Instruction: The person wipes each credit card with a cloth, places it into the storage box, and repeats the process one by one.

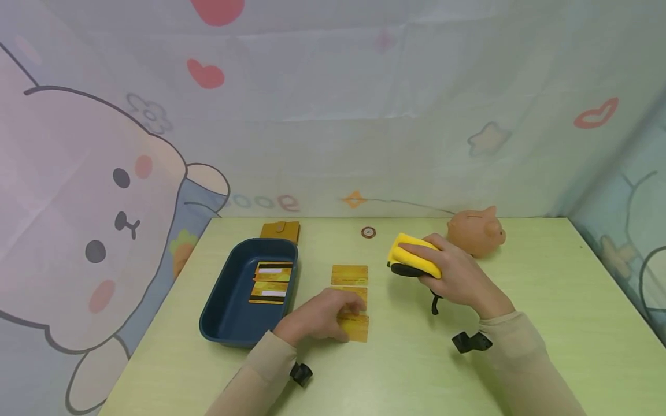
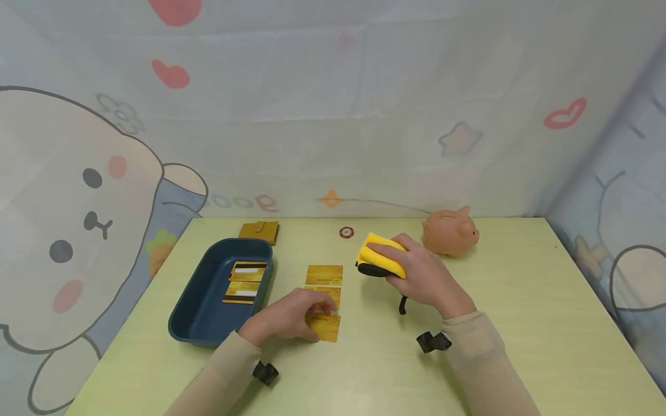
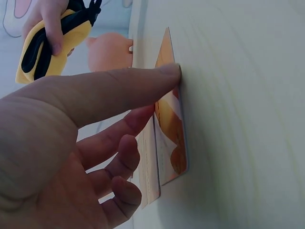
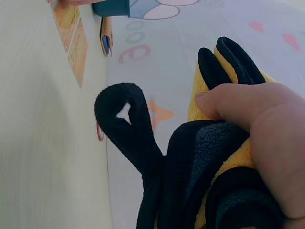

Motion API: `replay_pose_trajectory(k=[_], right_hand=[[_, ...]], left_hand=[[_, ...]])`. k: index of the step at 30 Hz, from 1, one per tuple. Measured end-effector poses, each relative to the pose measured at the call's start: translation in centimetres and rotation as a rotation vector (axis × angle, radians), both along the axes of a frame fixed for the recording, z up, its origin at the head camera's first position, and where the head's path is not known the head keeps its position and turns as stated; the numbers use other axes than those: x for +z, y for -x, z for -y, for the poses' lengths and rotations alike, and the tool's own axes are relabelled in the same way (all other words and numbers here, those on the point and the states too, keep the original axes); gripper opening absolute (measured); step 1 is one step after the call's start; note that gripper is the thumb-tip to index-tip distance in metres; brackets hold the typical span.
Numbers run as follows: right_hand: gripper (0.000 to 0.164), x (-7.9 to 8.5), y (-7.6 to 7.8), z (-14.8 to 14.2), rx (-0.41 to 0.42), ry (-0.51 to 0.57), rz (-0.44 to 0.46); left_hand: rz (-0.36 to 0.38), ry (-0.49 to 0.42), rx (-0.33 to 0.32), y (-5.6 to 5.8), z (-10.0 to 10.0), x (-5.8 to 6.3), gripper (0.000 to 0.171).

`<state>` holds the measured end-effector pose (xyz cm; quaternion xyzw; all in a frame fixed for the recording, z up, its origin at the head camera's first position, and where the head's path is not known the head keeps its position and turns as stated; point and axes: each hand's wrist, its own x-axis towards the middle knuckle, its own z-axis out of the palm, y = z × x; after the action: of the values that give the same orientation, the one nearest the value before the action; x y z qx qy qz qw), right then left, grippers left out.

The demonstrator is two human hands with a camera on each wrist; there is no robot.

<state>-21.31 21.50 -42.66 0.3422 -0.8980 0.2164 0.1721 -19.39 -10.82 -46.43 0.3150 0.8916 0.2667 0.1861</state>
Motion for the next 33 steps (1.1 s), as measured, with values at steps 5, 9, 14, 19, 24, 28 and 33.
replay_pose_trajectory(k=[5, 9, 14, 19, 24, 28, 33], right_hand=[[0.071, 0.05, -0.02, 0.04, 0.0, 0.001, 0.004], [0.07, -0.02, 0.0, 0.03, 0.001, 0.004, -0.001], [0.07, 0.01, -0.01, 0.03, 0.0, 0.009, -0.005], [0.072, 0.09, -0.05, 0.06, 0.0, 0.009, -0.003], [0.072, 0.2, -0.08, 0.12, 0.002, 0.005, 0.002], [0.072, 0.18, -0.08, 0.16, 0.004, 0.005, 0.001], [0.072, 0.05, -0.1, 0.21, 0.003, 0.001, -0.004]], left_hand=[[-0.003, 0.012, -0.014, 0.13, -0.11, -0.03, 0.061], [-0.019, 0.006, -0.028, 0.16, -0.18, -0.12, 0.062], [-0.055, 0.029, -0.012, 0.05, -0.28, -0.14, 0.06], [-0.11, 0.091, 0.0, 0.02, -0.5, -0.06, 0.056], [-0.162, 0.12, -0.013, -0.02, -0.56, -0.1, 0.055], [-0.159, 0.129, -0.003, -0.22, -0.64, -0.01, 0.055], [-0.127, 0.114, 0.005, -0.61, -0.62, 0.3, 0.056]])
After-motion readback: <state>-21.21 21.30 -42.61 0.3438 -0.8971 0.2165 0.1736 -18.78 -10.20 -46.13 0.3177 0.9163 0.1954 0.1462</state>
